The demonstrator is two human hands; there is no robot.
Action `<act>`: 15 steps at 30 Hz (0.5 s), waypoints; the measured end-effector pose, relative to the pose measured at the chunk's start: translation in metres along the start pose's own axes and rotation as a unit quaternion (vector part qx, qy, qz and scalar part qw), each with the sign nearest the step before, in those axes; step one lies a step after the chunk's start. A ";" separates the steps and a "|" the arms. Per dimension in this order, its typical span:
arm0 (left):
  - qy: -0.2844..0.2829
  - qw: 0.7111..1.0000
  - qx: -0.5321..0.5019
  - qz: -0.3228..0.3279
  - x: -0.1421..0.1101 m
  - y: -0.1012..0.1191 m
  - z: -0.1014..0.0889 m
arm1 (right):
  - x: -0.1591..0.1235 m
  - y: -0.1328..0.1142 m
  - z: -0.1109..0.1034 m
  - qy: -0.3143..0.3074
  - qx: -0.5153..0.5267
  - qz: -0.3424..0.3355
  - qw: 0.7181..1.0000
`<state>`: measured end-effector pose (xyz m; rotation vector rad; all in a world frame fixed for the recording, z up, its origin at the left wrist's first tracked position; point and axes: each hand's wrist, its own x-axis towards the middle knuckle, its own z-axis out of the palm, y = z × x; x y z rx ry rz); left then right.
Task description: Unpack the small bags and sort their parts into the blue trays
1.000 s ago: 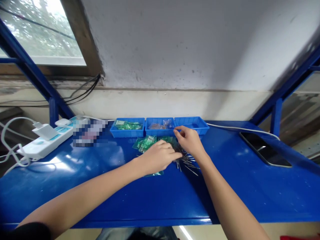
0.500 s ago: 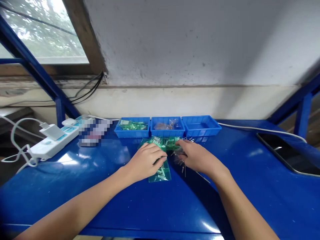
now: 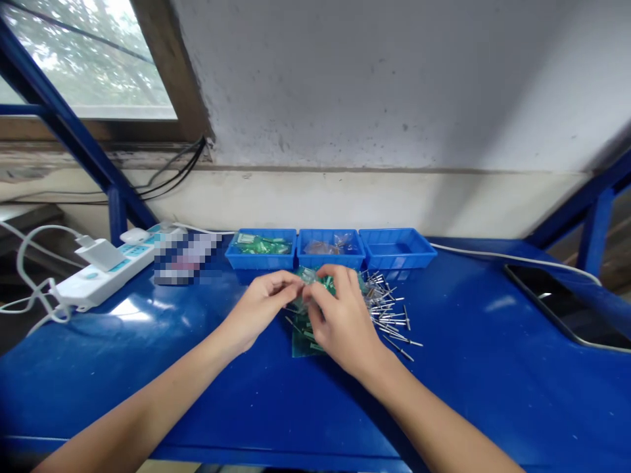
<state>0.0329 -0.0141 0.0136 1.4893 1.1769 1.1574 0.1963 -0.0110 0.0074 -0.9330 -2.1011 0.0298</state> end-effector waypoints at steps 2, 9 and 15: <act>0.061 0.995 0.051 0.059 0.000 0.000 0.000 | 0.002 0.001 -0.001 0.002 0.029 0.060 0.998; 0.003 0.902 0.293 0.316 -0.011 0.000 0.008 | 0.010 0.007 -0.004 -0.084 0.362 0.297 0.880; -0.030 0.900 0.329 0.283 -0.017 -0.002 0.016 | 0.027 0.027 -0.020 0.151 0.318 0.294 0.889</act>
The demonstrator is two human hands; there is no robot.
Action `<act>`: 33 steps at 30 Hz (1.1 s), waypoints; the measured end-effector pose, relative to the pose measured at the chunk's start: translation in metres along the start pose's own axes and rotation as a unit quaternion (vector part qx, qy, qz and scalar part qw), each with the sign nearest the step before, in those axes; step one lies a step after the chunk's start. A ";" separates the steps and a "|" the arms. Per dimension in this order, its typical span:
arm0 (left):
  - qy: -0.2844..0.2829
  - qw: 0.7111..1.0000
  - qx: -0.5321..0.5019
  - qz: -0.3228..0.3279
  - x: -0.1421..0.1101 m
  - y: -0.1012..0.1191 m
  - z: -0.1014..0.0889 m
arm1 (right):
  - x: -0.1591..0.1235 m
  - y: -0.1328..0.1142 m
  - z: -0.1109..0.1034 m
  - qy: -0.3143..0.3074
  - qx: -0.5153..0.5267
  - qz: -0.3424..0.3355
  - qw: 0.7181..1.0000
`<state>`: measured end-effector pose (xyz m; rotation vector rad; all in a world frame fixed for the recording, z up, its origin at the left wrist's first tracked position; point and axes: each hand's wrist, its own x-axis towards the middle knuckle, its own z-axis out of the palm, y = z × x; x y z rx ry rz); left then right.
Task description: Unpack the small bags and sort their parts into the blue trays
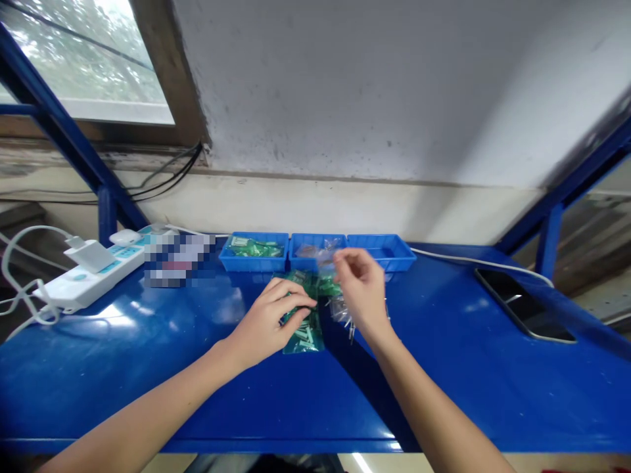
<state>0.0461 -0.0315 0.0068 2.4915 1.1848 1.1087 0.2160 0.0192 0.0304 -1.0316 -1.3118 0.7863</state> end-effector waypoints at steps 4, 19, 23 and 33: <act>-0.074 0.996 0.041 -0.004 0.004 0.006 0.004 | 0.037 -0.034 -0.024 0.292 -0.025 -0.222 0.930; -0.070 0.978 0.191 0.051 0.036 -0.003 0.027 | 0.018 0.025 -0.011 -0.144 -0.217 -0.172 0.950; 0.057 0.997 0.050 -0.007 0.037 -0.019 0.006 | 0.015 0.017 -0.005 -0.168 -0.152 -0.040 0.973; 0.129 0.991 -0.037 0.015 0.019 -0.033 -0.007 | -0.005 0.018 0.020 -0.186 0.099 0.155 0.965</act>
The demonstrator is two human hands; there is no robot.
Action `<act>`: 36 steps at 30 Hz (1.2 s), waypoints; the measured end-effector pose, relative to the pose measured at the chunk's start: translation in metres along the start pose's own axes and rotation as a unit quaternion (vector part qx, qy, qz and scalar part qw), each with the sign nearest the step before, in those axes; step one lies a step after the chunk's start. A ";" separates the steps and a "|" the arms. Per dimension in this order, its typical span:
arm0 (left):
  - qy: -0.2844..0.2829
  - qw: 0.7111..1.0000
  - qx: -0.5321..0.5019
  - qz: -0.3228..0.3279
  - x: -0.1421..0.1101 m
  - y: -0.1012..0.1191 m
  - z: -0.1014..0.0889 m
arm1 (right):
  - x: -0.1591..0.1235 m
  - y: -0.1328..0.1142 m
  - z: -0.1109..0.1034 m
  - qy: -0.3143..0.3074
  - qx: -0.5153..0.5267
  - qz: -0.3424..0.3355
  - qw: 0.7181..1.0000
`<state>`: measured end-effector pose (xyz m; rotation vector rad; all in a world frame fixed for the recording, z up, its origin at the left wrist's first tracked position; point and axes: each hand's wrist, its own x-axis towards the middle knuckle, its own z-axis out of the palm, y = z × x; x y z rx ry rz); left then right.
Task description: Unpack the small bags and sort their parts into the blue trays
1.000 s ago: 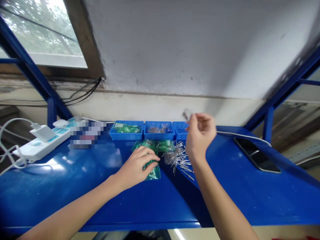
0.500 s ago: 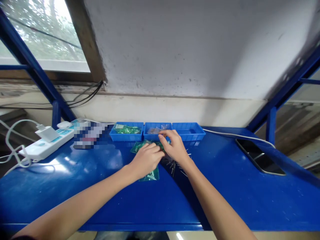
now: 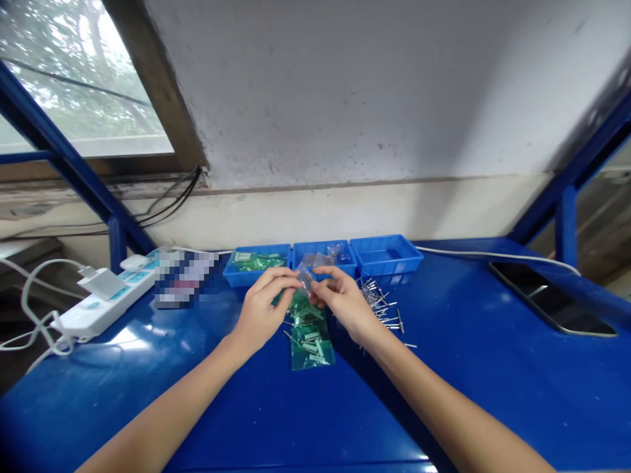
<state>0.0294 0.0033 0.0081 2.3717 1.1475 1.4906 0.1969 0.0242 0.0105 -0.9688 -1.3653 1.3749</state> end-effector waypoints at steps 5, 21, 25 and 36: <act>-0.021 0.999 -0.012 -0.022 -0.003 -0.004 0.005 | 0.002 0.005 -0.003 0.068 -0.002 -0.033 0.997; 0.039 0.883 -0.301 -0.359 0.003 0.003 0.010 | -0.010 0.005 -0.001 0.061 -0.391 -0.406 0.824; 0.064 0.940 -0.212 -0.259 0.002 0.003 0.008 | -0.006 0.001 -0.004 0.065 -0.338 -0.260 0.902; -0.056 0.991 0.099 0.068 -0.003 0.006 0.009 | -0.003 -0.003 -0.001 0.031 -0.167 -0.115 0.979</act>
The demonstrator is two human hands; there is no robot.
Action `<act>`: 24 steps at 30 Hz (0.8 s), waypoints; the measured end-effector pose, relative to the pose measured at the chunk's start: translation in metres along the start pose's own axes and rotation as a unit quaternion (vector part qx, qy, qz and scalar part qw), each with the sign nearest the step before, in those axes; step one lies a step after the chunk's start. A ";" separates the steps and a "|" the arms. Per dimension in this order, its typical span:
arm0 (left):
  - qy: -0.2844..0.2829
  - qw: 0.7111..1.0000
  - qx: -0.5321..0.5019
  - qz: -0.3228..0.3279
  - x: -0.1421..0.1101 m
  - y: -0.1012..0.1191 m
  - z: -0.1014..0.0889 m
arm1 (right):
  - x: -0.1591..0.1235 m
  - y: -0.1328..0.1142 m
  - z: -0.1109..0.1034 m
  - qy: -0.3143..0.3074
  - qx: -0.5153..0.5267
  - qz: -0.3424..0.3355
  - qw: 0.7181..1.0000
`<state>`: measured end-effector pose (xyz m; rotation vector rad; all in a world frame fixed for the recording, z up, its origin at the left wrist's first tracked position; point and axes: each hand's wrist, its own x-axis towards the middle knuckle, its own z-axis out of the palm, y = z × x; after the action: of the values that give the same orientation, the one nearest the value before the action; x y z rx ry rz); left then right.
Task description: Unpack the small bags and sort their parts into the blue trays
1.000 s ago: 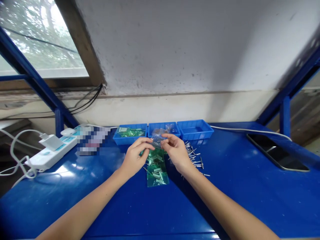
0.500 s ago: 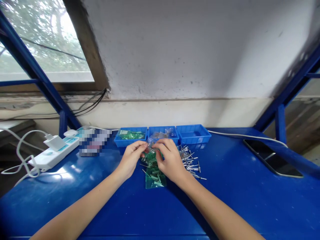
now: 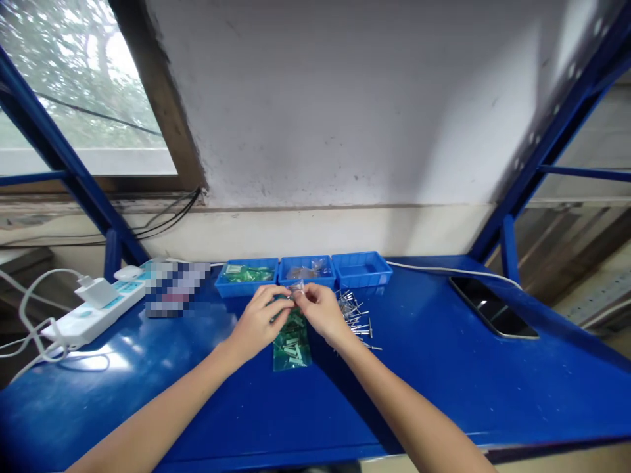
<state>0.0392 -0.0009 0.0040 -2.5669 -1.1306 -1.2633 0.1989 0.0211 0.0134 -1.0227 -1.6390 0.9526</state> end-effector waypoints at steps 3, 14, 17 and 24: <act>-0.064 0.997 0.016 -0.028 -0.003 0.007 0.002 | 0.004 -0.001 -0.016 0.108 -0.037 -0.044 0.992; -0.218 0.973 0.058 -0.054 0.009 0.038 0.036 | 0.032 0.012 -0.055 0.149 -0.452 -0.190 0.859; -0.231 0.968 0.077 -0.053 0.007 0.034 0.044 | 0.030 0.023 -0.052 0.121 -0.434 -0.161 0.878; -0.106 0.985 0.020 -0.137 0.014 0.022 0.027 | 0.017 0.000 -0.041 0.009 -0.257 -0.020 0.966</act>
<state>0.0764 0.0011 0.0013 -2.6353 -1.5790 -1.0129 0.2352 0.0417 0.0288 -1.3274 -1.9332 0.4898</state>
